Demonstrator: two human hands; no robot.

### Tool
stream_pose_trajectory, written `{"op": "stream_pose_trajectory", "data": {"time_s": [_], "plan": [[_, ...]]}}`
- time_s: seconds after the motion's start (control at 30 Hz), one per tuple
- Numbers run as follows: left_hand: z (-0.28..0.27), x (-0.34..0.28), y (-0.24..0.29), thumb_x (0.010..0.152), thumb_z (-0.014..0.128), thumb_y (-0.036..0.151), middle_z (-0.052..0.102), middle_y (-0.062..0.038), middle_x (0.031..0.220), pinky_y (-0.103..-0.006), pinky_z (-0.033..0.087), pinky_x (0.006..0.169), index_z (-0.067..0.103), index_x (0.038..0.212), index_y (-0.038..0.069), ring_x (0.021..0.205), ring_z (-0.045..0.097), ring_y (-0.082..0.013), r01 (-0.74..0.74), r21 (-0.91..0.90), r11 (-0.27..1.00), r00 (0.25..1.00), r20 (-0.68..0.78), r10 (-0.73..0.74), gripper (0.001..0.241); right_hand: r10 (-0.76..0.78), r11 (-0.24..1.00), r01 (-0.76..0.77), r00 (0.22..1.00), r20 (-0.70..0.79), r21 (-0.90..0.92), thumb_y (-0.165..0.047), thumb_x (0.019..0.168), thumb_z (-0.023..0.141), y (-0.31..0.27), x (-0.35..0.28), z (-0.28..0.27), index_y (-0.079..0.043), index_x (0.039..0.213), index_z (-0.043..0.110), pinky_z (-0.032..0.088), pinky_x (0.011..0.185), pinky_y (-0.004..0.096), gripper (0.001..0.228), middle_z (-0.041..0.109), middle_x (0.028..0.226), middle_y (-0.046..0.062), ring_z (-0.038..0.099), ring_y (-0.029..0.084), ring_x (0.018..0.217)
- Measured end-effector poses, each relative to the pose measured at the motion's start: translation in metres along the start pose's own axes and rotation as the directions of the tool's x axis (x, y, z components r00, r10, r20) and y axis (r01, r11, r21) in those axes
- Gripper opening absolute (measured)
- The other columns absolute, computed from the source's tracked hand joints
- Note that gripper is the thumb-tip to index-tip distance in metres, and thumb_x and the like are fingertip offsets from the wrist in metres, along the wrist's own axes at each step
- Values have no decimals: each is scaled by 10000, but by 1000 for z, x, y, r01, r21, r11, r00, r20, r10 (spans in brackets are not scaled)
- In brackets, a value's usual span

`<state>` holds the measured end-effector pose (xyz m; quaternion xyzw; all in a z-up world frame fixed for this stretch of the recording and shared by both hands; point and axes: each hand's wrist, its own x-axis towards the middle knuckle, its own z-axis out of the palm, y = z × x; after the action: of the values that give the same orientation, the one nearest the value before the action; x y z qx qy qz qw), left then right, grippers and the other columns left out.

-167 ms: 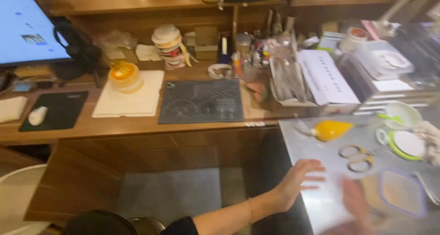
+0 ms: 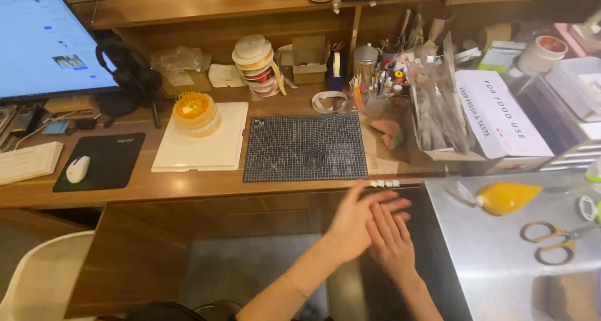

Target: Wrapping a plastic acetate collar around a cake and cutting it to size with scissors.

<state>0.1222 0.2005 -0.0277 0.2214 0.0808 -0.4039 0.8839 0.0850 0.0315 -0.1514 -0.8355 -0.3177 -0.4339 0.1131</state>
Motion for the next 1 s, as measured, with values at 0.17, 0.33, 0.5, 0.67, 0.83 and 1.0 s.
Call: {"op": "stream_pose_trajectory", "data": {"time_s": [0.17,0.33,0.5,0.67,0.83,1.0], "plan": [[-33,-16,166,1161,520,595,745,-316,1519,-622,612,1164,657,1405,35,1417,726,-494,-393,-11,920,912,-131,388,626,467,884,-441,845,260,-155,-216,1115,659,39,26,126,-127,1587,646,259,1455,645,481,608,1751,79,458,341,1726],[-200,119,309,1060,773,144,642,-159,1645,-434,646,1127,248,1790,133,1499,636,-324,-139,972,191,632,-61,772,899,615,327,-942,276,739,79,-340,1141,621,98,50,248,-173,1545,671,608,1066,502,441,871,1386,105,838,344,1259],[-330,256,414,1093,784,245,706,-107,1542,-636,252,1377,495,1666,140,1516,604,-308,389,703,-596,805,55,590,650,618,239,-968,210,758,74,-354,1179,677,134,107,360,-141,1554,719,648,1091,568,433,886,1309,185,811,397,1323],[-371,294,448,1063,799,356,902,-36,1009,-605,180,1450,877,1039,153,1136,836,-210,347,419,-839,883,156,443,219,558,-191,-959,71,827,211,-284,1200,625,144,168,381,-61,1523,746,642,1087,557,410,896,1261,230,838,398,1280],[-203,208,487,1185,688,345,868,-14,1064,-491,455,1303,783,1171,220,1097,842,-214,-43,799,-599,841,353,410,158,581,-571,-703,20,814,424,-601,1232,451,135,259,368,80,1758,435,360,1343,718,861,530,1718,420,444,569,1654],[-82,156,497,1140,750,330,848,26,1028,-395,617,1049,815,1192,244,1025,842,-200,-396,730,-558,765,598,239,120,734,-602,-335,125,668,725,-470,1173,579,135,335,313,30,1707,515,365,1354,637,734,659,1589,319,574,449,1550]]}}
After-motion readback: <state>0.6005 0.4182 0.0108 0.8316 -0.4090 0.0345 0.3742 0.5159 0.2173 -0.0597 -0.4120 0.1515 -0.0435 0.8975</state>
